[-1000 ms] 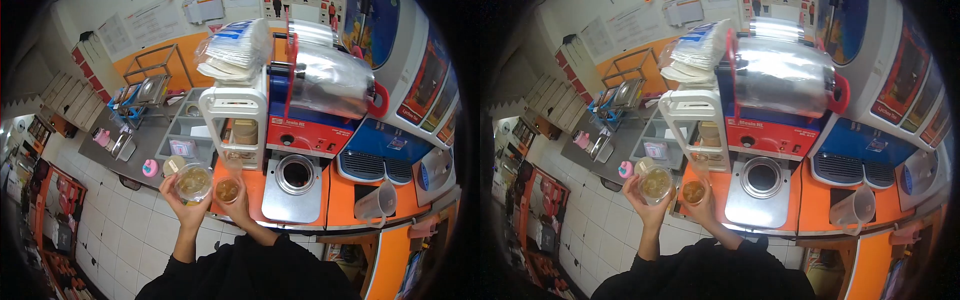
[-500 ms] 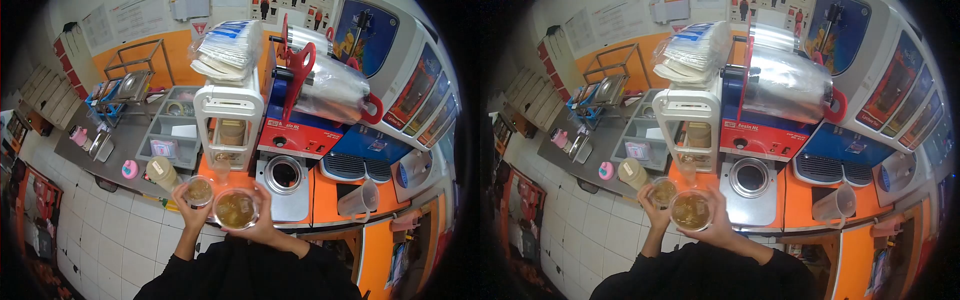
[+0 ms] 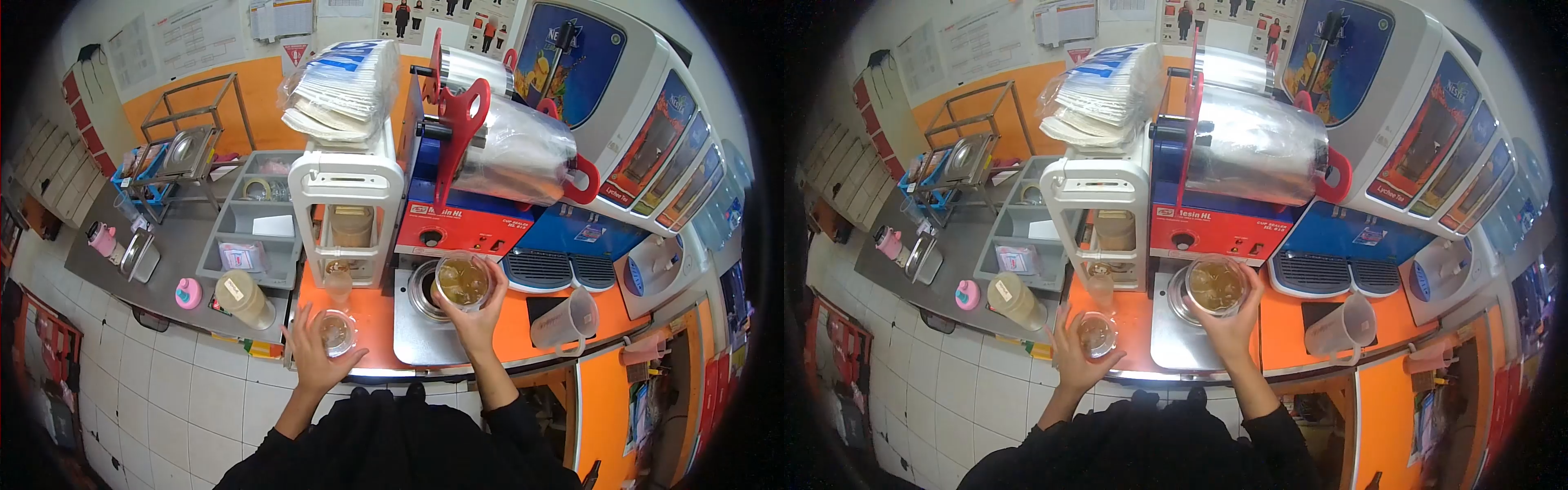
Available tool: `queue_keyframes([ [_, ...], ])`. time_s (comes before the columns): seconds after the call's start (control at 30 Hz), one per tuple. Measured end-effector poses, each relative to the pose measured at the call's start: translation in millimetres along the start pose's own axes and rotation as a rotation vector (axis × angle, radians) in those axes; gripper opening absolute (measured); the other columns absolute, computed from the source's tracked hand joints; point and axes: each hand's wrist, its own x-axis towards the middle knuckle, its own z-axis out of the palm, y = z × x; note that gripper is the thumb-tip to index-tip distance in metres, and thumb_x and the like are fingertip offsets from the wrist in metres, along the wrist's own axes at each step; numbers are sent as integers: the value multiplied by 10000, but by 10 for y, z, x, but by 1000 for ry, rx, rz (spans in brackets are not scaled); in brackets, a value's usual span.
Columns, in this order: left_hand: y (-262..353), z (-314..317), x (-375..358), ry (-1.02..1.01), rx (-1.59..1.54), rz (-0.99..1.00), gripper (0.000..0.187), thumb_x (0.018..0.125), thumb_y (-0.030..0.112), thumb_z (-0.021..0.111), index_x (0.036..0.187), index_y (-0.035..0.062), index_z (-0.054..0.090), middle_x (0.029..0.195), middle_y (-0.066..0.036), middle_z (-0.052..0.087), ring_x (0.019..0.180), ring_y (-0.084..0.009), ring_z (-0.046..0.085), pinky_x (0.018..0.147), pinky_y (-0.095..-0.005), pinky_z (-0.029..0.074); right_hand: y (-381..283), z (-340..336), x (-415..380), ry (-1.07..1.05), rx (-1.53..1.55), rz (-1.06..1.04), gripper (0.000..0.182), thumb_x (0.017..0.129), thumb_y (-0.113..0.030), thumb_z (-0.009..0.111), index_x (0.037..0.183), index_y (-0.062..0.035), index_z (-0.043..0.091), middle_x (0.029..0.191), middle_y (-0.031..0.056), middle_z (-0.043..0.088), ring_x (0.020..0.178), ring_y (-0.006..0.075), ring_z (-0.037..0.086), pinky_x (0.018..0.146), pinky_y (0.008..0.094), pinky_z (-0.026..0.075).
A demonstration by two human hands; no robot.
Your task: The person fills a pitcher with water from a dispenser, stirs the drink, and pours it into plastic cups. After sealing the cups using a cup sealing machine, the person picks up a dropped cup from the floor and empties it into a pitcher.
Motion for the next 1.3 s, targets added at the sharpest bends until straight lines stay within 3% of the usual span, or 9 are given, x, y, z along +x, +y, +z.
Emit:
queue_keyframes([
  [0.07,-42,4,124,-151,12,62,907,796,513,739,1454,15,363,1520,-216,347,1434,-425,274,1186,-555,135,99,15,-31,-14,-2,51,942,656,-115,910,1381,-31,316,1341,170,461,1285,263,468,1107,376,362],
  [0.27,-63,212,188,-276,120,96,651,984,357,474,1506,-1,320,1606,-154,253,1474,-318,263,1185,-547,148,419,100,-147,-49,-88,117,965,625,-194,927,1370,-12,341,1321,202,480,1254,299,488,1077,399,384],
  [0.53,-68,242,184,-293,187,92,634,990,346,452,1496,-17,334,1604,-172,248,1479,-300,256,1190,-542,137,450,33,-181,-188,-570,168,1101,659,-471,863,1454,3,266,1411,209,434,1347,379,372,1144,573,170],
  [0.73,-63,244,184,-298,191,88,639,996,355,439,1501,-19,321,1603,-190,238,1486,-303,239,1190,-553,120,476,-27,-177,-291,-621,227,1172,639,-535,857,1476,-10,228,1473,223,369,1417,402,292,1159,598,105],
  [0.93,-26,234,146,-195,192,57,680,966,371,507,1489,-24,328,1588,-209,258,1478,-358,234,1171,-608,103,382,-211,-265,-307,-489,163,1145,644,-430,902,1474,-4,238,1433,205,398,1365,356,373,1147,485,251],
  [1.07,147,-15,255,-53,-30,101,630,909,308,624,1413,-15,426,1532,-225,354,1439,-392,305,1166,-598,134,44,-504,-689,-67,-353,151,752,787,-199,826,1372,14,404,1353,175,442,1294,271,430,1074,377,358],
  [1.13,335,-219,435,0,-134,184,586,881,259,661,1373,5,468,1499,-217,401,1409,-393,352,1158,-588,175,106,-733,-1157,32,-229,181,411,802,-81,787,1140,1,567,1031,123,584,1050,230,573,913,326,445],
  [1.2,520,-364,720,86,-190,316,570,851,222,693,1351,29,499,1474,-205,436,1381,-394,392,1142,-579,226,272,-887,-1611,-78,-205,174,260,861,-97,741,1029,14,577,856,76,622,850,160,616,782,273,466],
  [1.3,999,-669,1278,232,-200,574,529,809,150,703,1297,38,530,1490,-216,418,1366,-392,410,1136,-545,254,277,-687,-1841,-332,21,811,197,936,-110,665,1045,23,570,867,91,665,782,145,638,741,262,493],
])
